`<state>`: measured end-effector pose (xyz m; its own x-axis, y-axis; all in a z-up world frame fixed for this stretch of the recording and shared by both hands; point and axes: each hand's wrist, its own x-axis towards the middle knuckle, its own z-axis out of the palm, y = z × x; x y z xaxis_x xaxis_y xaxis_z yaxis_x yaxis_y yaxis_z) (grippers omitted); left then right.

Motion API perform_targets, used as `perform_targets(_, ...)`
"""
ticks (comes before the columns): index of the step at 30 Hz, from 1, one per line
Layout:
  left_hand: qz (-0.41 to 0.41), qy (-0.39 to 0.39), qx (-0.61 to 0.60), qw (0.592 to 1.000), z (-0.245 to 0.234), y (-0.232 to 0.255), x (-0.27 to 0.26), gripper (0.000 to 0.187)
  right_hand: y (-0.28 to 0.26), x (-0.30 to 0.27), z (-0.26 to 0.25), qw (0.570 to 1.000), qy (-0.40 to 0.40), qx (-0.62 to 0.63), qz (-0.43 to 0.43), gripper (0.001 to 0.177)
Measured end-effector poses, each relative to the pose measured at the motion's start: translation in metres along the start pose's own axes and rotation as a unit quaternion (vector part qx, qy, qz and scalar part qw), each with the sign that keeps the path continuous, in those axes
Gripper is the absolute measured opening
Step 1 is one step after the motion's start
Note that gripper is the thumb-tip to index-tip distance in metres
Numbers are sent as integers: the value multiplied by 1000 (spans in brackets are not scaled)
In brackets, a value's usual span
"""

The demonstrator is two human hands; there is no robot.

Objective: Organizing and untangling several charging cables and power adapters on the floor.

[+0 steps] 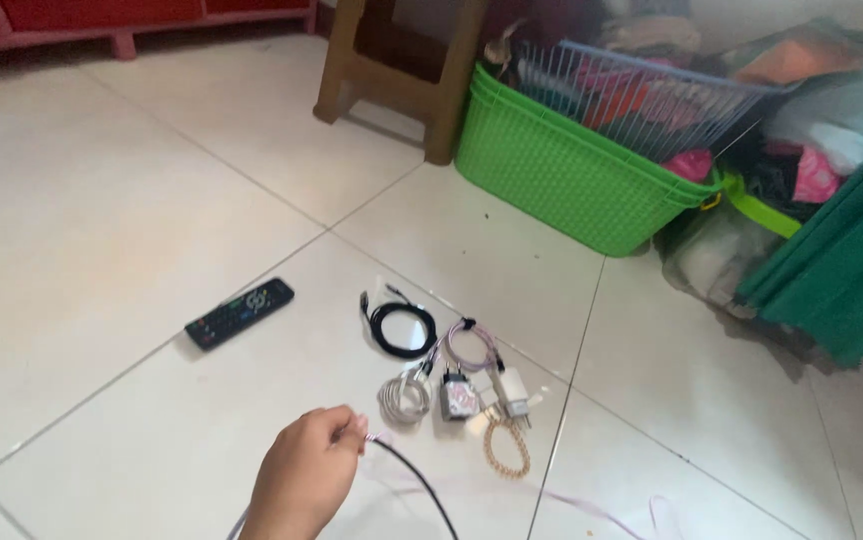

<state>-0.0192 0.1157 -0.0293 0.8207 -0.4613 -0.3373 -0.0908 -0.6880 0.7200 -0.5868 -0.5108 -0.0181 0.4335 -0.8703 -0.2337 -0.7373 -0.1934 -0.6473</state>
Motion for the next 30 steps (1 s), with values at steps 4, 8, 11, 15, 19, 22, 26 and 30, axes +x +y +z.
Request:
perform_targets(4, 36, 0, -58, 998, 5, -2, -11, 36, -215, -162, 263, 999, -1, -31, -22, 24)
perform_targets(8, 16, -18, -61, 998, 9, -7, -17, 35, -343, -229, 413, 968, -89, 27, -232, 41)
perform_targets(11, 35, -21, -94, 995, 17, -16, -13, 34, -391, -251, 456, 932, -28, -16, -360, 36)
perform_targets(15, 25, -44, -92, 994, 22, -21, -8, 33, -389, -243, 481, 946, -47, 40, -319, 33)
perform_targets(19, 43, -66, -84, 993, 29, -25, -2, 35, -381, -239, 488, 941, 0, 70, -330, 19)
perform_targets(22, 76, -85, -48, 992, 27, -27, -3, 33, -390, -240, 482, 932, -8, 27, -361, 16)
perform_targets(26, 90, -99, -12, 991, 10, -14, -14, 36, -402, -254, 471, 881, 59, -1, -469, 10)
perform_targets(30, 89, -124, 60, 986, 11, -17, -16, 38, -393, -252, 473, 884, 30, -37, -466, 10)
